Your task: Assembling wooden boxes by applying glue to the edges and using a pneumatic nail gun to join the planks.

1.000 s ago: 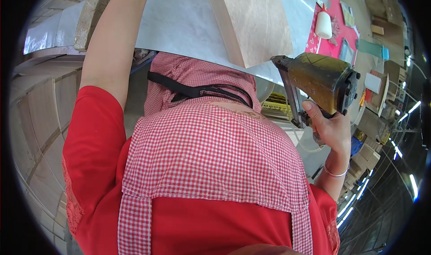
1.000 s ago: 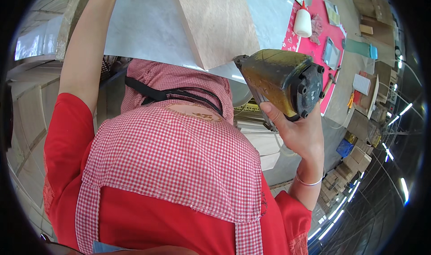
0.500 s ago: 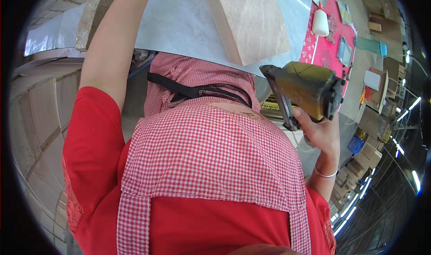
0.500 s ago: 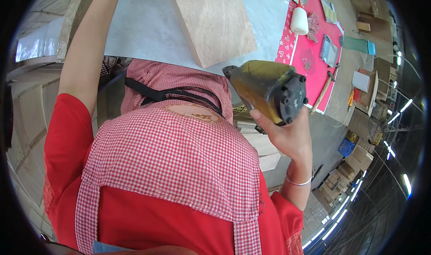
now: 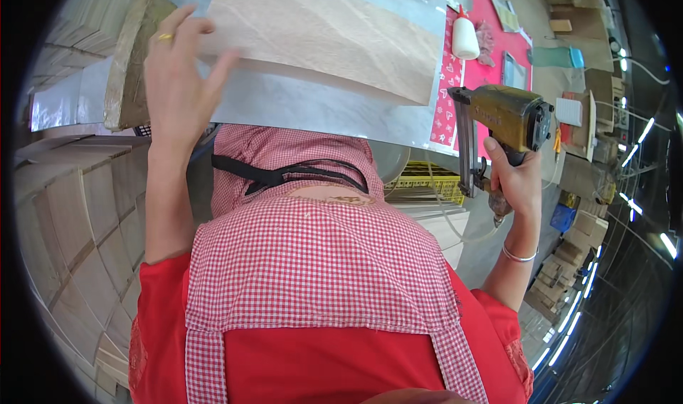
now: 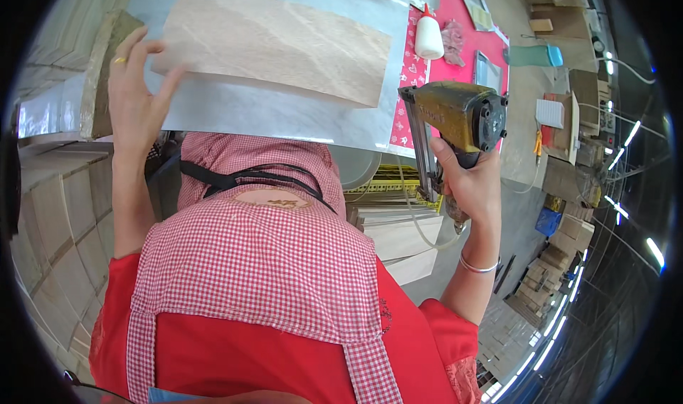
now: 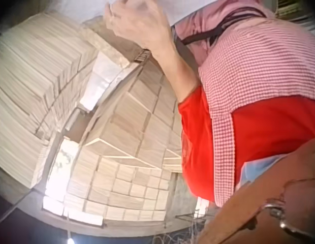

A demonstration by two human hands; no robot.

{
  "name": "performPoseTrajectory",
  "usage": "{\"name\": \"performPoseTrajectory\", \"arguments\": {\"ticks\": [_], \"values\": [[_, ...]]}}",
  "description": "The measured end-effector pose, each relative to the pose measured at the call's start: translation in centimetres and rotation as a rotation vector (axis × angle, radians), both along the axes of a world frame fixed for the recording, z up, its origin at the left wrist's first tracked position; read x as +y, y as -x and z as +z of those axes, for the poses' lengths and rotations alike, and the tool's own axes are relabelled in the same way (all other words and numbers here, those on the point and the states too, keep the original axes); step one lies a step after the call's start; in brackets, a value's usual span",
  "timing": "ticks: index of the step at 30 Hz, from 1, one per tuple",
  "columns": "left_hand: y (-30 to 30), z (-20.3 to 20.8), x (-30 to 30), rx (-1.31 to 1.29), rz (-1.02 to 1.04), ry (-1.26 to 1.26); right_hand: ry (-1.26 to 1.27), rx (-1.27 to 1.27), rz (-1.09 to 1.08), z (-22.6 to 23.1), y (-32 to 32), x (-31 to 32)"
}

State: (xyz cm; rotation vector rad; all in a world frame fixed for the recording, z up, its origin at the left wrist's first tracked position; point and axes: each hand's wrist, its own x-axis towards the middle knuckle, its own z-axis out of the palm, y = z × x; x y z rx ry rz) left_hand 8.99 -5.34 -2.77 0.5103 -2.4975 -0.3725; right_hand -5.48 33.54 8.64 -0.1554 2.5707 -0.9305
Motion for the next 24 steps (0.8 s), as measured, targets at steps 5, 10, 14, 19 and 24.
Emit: {"name": "performPoseTrajectory", "arguments": {"ticks": [5, 10, 14, 19, 24], "values": [[6.5, 1.3, 3.2, -0.208, -0.389, 0.134, 0.040, -0.009, -0.015, 0.2, -1.0, 0.2], [12.2, -0.9, 5.4, 0.213, -0.746, 0.355, -0.010, -0.075, 0.048, 0.5, -1.4, -0.5], [13.5, 4.4, 6.3, -0.607, -0.788, 0.047, 0.023, -0.053, 0.037, 0.0, -1.8, -0.8], [13.0, 3.2, 6.0, -0.520, -0.775, 0.070, 0.004, -0.089, 0.021, 0.3, -1.9, -1.6], [12.4, 0.1, 5.0, -0.189, -0.826, 0.106, 0.005, -0.117, 0.013, 0.4, -1.9, -1.7]]}}
